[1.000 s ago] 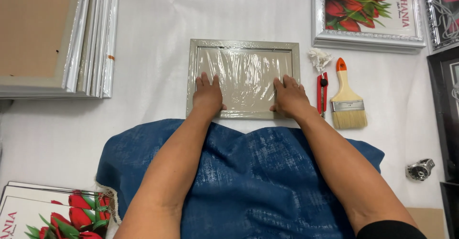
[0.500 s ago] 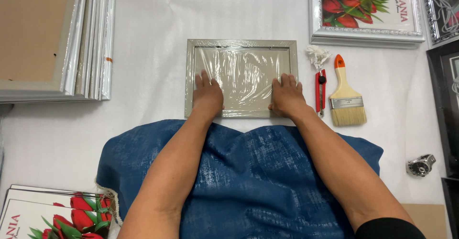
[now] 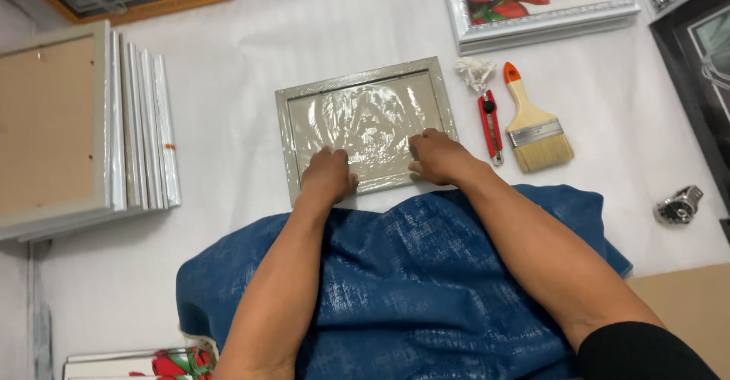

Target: Cleaning a picture frame and assembling it with artwork and a backing board

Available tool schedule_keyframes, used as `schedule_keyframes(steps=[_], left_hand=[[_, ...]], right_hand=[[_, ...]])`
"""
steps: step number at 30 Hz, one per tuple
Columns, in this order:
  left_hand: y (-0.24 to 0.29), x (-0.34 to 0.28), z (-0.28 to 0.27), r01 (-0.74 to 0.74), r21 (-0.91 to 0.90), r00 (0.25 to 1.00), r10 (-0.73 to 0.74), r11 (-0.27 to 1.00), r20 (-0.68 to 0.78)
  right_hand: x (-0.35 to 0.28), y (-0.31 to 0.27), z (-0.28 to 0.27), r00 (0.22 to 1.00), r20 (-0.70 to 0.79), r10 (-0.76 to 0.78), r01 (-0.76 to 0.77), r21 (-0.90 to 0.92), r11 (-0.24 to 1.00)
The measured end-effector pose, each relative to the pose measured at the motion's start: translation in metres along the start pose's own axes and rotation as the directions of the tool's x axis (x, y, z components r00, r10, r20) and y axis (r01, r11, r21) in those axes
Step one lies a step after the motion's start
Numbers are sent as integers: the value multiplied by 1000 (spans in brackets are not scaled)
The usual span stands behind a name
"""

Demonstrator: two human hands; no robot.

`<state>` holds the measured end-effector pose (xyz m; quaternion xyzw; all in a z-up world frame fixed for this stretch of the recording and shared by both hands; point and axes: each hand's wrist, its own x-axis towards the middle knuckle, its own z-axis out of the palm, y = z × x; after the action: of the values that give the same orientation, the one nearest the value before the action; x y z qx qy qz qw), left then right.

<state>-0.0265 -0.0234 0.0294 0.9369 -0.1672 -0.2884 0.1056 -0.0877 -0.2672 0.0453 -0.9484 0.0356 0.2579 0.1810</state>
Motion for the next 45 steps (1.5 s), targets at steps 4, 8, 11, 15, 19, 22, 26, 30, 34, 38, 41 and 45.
schedule_keyframes(steps=[4,8,11,15,19,22,26,30,34,38,41,45], left_hand=[[31,-34,-32,-67,-155,996,57,986,-64],[67,-62,-41,-133,-385,982,69,913,-175],[92,-72,-37,-237,-543,960,109,805,-257],[139,-83,-31,-415,-667,904,199,618,-378],[202,-96,-25,-518,-680,856,319,519,-408],[254,-108,-16,-594,-697,793,439,402,-423],[319,-129,12,-587,-717,760,562,376,-327],[369,-152,47,-570,-708,715,676,417,-178],[405,-157,97,-532,-703,671,741,471,-12],[421,-151,145,-581,-524,634,750,623,190],[423,-132,188,-629,-371,616,729,683,298],[427,-118,208,-678,-187,619,690,710,375]], right_hand=[[-55,-18,-41,998,-43,35,-26,196,980],[-111,-23,-63,974,-223,-37,118,363,924],[-132,-10,-58,927,-374,-41,210,423,882],[-165,14,-52,761,-648,26,414,516,750],[-212,46,-44,592,-793,142,444,469,764],[-252,75,-26,501,-819,280,375,497,782],[-307,103,11,411,-717,563,297,690,660],[-353,132,66,268,-632,727,249,775,581],[-406,143,112,143,-514,846,149,856,495],[-453,150,154,-47,-283,958,-11,959,283],[-476,151,174,-117,-106,987,-29,994,103],[-488,157,201,-105,32,994,84,996,-23]])
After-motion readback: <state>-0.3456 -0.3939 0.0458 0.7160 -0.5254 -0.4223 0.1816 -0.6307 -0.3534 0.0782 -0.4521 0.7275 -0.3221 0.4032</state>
